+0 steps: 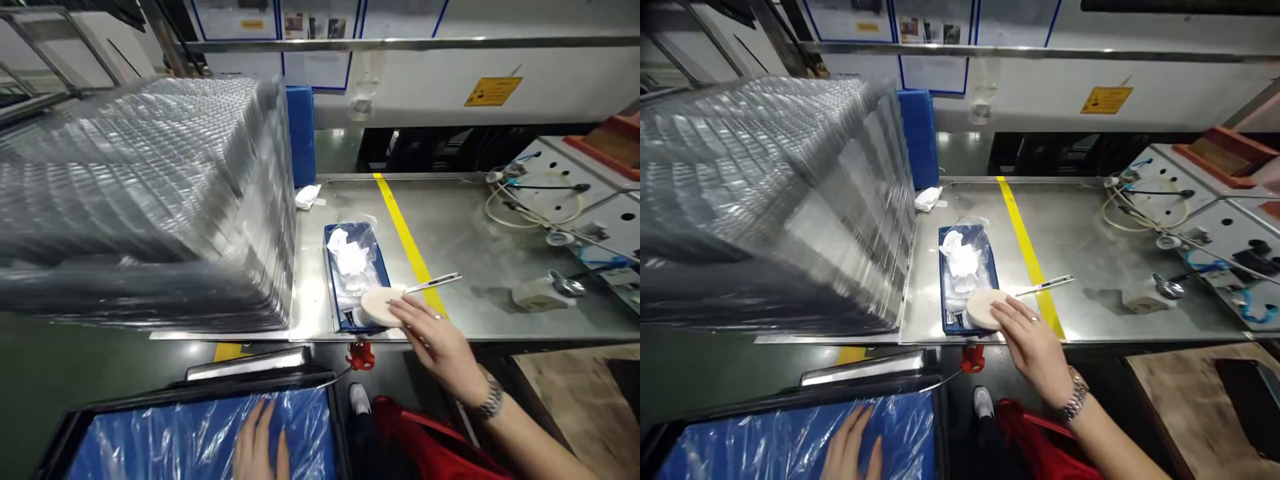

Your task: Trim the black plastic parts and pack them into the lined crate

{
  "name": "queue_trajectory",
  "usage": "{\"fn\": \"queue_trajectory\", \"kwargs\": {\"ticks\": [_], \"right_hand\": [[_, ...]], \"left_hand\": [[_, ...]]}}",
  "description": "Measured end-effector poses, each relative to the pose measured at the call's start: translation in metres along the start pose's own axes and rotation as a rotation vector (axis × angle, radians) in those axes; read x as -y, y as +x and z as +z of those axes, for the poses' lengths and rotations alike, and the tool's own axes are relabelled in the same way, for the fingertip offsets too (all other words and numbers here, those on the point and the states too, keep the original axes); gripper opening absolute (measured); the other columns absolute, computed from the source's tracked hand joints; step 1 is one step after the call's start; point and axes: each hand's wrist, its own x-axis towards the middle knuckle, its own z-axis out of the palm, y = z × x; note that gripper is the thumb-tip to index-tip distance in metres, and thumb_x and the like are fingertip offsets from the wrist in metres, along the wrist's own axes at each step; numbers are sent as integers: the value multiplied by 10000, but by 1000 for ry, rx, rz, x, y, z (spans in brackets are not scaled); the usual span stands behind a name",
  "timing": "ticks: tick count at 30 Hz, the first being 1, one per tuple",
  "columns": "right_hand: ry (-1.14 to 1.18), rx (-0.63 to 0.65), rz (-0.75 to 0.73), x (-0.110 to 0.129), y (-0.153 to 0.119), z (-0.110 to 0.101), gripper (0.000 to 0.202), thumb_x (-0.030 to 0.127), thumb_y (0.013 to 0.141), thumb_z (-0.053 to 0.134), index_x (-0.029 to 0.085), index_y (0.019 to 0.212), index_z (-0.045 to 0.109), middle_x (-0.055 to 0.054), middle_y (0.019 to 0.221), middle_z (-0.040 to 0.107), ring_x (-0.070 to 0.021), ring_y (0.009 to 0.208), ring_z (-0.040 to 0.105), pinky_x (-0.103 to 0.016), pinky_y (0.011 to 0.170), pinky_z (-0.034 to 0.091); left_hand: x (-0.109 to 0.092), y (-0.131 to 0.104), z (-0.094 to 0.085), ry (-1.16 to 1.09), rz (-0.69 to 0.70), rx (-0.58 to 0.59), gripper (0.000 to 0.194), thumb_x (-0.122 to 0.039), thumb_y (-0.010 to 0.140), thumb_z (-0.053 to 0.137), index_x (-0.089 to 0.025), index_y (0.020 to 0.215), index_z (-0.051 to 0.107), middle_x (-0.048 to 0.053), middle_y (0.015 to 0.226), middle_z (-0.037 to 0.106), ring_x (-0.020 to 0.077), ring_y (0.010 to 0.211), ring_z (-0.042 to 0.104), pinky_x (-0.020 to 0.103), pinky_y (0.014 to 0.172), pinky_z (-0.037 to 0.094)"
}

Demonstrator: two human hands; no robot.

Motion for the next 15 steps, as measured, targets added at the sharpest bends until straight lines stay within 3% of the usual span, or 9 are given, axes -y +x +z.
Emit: {"fn": "queue_trajectory", "kwargs": {"ticks": [3,7,10,13,15], "right_hand": [[30,-26,-88,-27,43,-8,391,127,965,488,250,1335,517,-80,1219,677,-187,1153,628,-379,984,522],[30,15,-187,-58,98,3,322,158,968,485,197,1281,551,-136,1260,639,-263,1242,554,-482,997,485],[77,165,-300,-59,112,10,238,173,958,481,160,1152,619,-138,1094,685,-246,1040,613,-412,842,504],[186,391,-465,-48,107,15,192,133,911,492,192,919,674,-26,745,663,-161,704,564,-302,667,445],[230,512,-537,-43,102,24,161,129,864,537,198,870,682,-1,698,655,-157,673,545,-298,656,415]], "left_hand": [[-10,50,14,88,44,-54,306,-241,955,418,-122,1207,543,157,1106,635,260,997,632,377,787,553],[-15,94,37,265,47,-108,357,-275,988,351,-52,989,630,152,877,685,259,800,657,367,678,538],[-20,101,45,406,11,-64,369,-258,986,359,-77,889,665,92,722,688,250,657,640,365,595,472],[-27,99,44,463,-1,-28,362,-193,970,359,-102,828,679,50,651,675,239,611,622,358,610,423],[-31,99,41,467,1,-1,384,-161,962,341,-115,793,683,36,632,668,227,602,614,344,614,395]]}}
